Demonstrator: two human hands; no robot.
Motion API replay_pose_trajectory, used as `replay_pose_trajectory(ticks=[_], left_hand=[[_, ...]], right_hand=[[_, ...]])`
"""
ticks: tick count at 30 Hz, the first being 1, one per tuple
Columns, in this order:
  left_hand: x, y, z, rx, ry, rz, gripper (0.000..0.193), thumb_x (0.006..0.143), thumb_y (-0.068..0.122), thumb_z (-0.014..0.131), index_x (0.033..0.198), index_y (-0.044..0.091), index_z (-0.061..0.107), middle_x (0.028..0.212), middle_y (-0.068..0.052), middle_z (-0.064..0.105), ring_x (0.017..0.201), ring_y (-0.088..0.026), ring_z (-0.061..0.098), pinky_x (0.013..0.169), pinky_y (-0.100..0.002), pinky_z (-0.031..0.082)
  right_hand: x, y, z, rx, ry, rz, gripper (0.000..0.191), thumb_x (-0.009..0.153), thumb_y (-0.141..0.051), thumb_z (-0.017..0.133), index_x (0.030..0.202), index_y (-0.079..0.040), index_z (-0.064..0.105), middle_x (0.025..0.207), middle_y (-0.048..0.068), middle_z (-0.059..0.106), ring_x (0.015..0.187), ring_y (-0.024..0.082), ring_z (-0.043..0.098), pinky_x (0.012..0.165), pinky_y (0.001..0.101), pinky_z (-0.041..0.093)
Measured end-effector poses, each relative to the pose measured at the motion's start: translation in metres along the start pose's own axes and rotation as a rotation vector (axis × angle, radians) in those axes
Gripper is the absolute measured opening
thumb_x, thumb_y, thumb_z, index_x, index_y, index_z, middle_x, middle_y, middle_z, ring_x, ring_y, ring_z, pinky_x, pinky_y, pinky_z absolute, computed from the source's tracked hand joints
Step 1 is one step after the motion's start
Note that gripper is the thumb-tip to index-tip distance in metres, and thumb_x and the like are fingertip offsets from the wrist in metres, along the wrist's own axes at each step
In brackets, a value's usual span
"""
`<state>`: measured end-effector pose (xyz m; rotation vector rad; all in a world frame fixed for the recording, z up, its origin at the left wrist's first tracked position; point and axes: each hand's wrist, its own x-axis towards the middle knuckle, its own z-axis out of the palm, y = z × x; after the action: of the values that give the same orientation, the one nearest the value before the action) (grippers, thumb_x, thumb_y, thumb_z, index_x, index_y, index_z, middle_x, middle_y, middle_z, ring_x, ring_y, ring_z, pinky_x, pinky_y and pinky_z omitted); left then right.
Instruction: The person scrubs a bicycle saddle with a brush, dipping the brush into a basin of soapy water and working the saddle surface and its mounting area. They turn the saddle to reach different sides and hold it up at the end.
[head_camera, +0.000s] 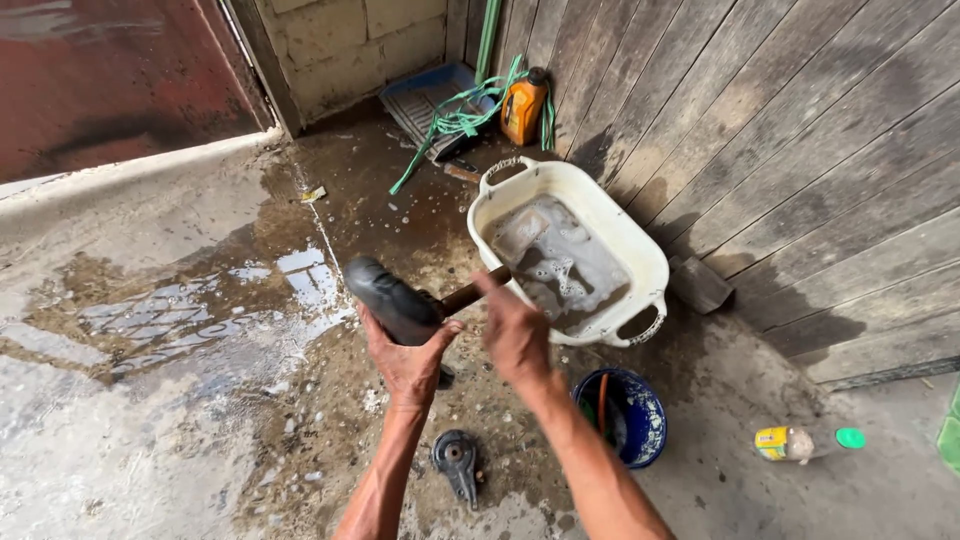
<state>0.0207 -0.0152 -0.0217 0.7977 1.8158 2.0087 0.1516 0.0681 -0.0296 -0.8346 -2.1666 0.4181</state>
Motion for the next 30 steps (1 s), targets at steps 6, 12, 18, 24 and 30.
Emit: replay_pose_trajectory(ticks=[6, 12, 18, 24, 30], left_hand=[[0.0, 0.002, -0.001, -0.025, -0.118, -0.063, 0.122, 0.049, 0.062, 0.093, 0.141, 0.009, 0.035, 0.114, -0.01, 0.064, 0.101, -0.025, 0.07, 0.091, -0.039, 0.064], [0.003, -0.003, -0.009, 0.126, -0.09, 0.17, 0.124, 0.052, 0.063, 0.092, 0.146, 0.007, 0.034, 0.118, -0.01, 0.062, 0.102, -0.024, 0.069, 0.089, -0.036, 0.065], [0.005, 0.004, -0.012, -0.097, -0.169, 0.104, 0.111, 0.056, 0.061, 0.095, 0.134, 0.005, 0.04, 0.109, -0.008, 0.068, 0.094, -0.021, 0.073, 0.087, -0.036, 0.067], [0.007, 0.007, -0.013, 0.033, -0.226, 0.206, 0.106, 0.059, 0.049, 0.096, 0.141, 0.009, 0.04, 0.114, -0.006, 0.074, 0.098, -0.02, 0.077, 0.095, -0.033, 0.068], [0.008, 0.004, -0.014, -0.132, -0.242, 0.168, 0.125, 0.054, 0.055, 0.096, 0.148, 0.009, 0.027, 0.11, -0.007, 0.067, 0.096, -0.02, 0.072, 0.086, -0.034, 0.067]], right_hand=[[0.002, -0.009, -0.002, 0.187, 0.095, -0.205, 0.04, 0.12, -0.028, 0.034, 0.148, -0.005, 0.05, 0.107, 0.019, 0.072, 0.067, 0.011, 0.06, 0.051, 0.021, 0.049], [0.005, -0.009, 0.002, 0.133, 0.003, -0.064, 0.057, 0.109, -0.033, 0.022, 0.142, -0.007, 0.06, 0.075, 0.012, 0.068, 0.043, 0.008, 0.045, 0.034, 0.0275, 0.035], [0.002, -0.01, 0.0, 0.098, -0.035, -0.024, 0.049, 0.113, -0.025, 0.026, 0.142, 0.001, 0.055, 0.109, 0.023, 0.072, 0.048, 0.002, 0.055, 0.029, 0.0217, 0.041], [-0.005, 0.007, 0.003, 0.138, -0.016, -0.07, 0.042, 0.11, -0.021, 0.032, 0.136, 0.001, 0.056, 0.116, 0.026, 0.067, 0.054, 0.012, 0.056, 0.039, 0.0239, 0.044], [0.013, -0.024, -0.017, 0.043, -0.137, 0.216, 0.047, 0.106, -0.016, 0.033, 0.142, -0.001, 0.058, 0.096, 0.023, 0.069, 0.047, 0.013, 0.054, 0.037, 0.0279, 0.047]])
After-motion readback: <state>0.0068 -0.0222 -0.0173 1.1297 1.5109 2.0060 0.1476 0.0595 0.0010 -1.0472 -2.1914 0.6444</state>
